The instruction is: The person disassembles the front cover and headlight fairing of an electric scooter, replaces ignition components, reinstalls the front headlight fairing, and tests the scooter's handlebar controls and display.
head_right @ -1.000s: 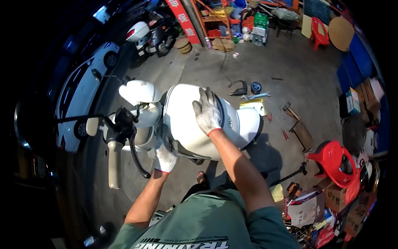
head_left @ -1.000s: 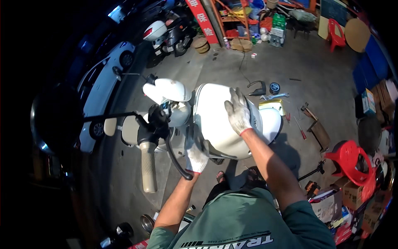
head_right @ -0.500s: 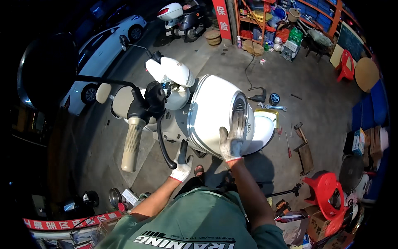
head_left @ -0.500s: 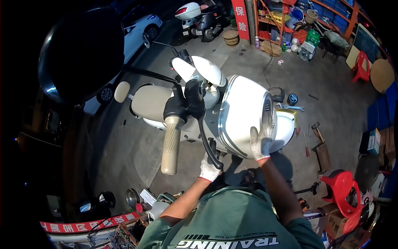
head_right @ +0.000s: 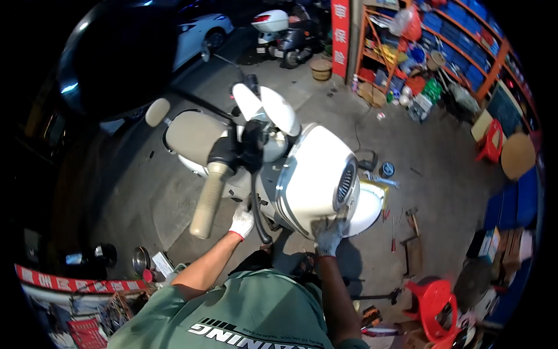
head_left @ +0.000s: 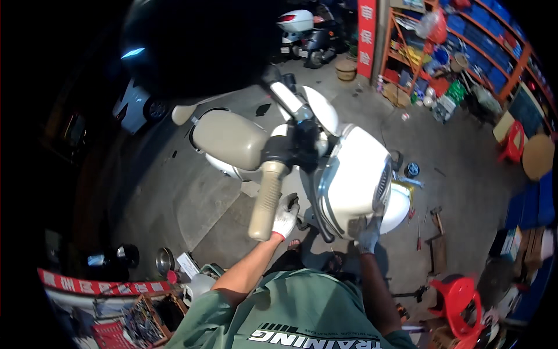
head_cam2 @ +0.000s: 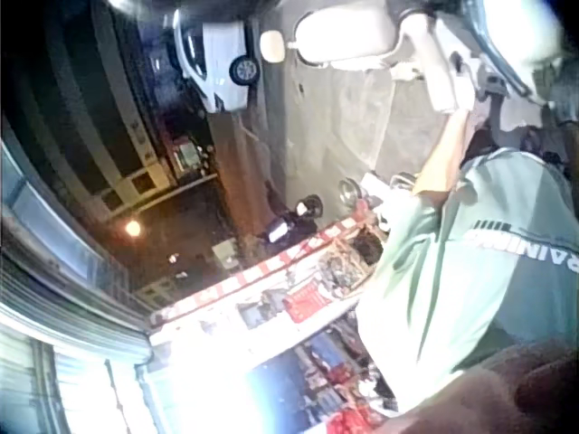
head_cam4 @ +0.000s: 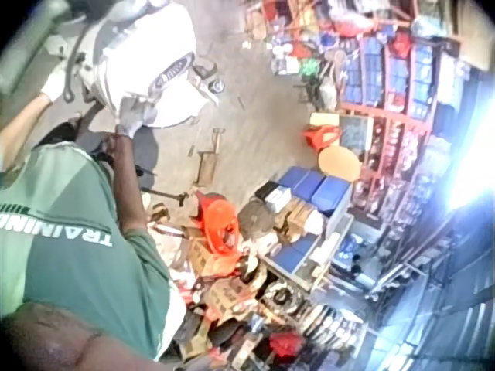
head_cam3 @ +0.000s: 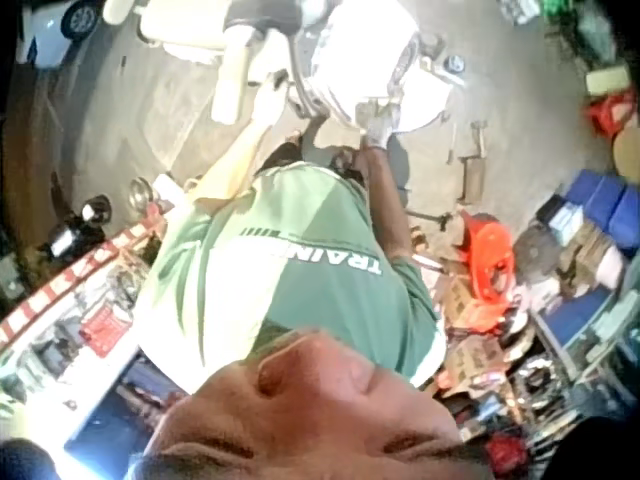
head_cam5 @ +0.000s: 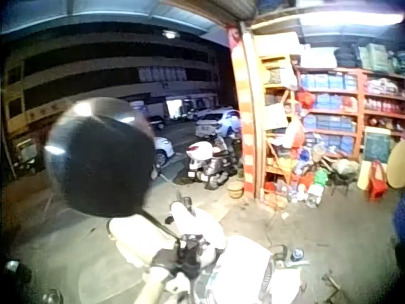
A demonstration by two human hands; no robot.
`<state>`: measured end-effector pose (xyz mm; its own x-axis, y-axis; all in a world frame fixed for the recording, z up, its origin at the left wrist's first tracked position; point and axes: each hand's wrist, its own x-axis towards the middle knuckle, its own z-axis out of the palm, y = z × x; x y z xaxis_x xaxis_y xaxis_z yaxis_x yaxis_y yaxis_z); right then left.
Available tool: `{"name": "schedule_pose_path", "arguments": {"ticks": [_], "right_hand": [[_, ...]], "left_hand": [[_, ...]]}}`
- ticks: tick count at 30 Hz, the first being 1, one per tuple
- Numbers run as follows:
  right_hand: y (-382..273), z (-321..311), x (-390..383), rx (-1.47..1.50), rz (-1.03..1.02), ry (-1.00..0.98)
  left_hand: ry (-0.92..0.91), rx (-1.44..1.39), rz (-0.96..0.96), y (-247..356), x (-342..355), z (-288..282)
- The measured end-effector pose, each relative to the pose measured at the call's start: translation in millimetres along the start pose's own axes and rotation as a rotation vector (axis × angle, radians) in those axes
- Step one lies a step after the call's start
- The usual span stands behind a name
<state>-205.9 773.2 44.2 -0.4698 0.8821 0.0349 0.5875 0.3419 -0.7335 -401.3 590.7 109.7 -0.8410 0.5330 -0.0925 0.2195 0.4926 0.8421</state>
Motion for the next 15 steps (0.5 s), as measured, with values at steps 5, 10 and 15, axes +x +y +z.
{"name": "schedule_pose_path", "arguments": {"ticks": [5, 10, 15], "right_hand": [[-8.7, 13.2, 13.3, 0.323, 0.020, 0.026], [35.9, 25.5, 19.6, 0.354, 0.140, 0.080], [-26.7, 33.2, 14.5, 0.436, 0.269, 0.097]], "left_hand": [[-0.034, -0.384, -0.011, -85.0, 51.1, 1.0], [-0.104, -0.210, -0.130, -59.0, 88.2, 14.9], [-0.167, -0.250, -0.157, -100.6, 112.0, 14.3]]}}
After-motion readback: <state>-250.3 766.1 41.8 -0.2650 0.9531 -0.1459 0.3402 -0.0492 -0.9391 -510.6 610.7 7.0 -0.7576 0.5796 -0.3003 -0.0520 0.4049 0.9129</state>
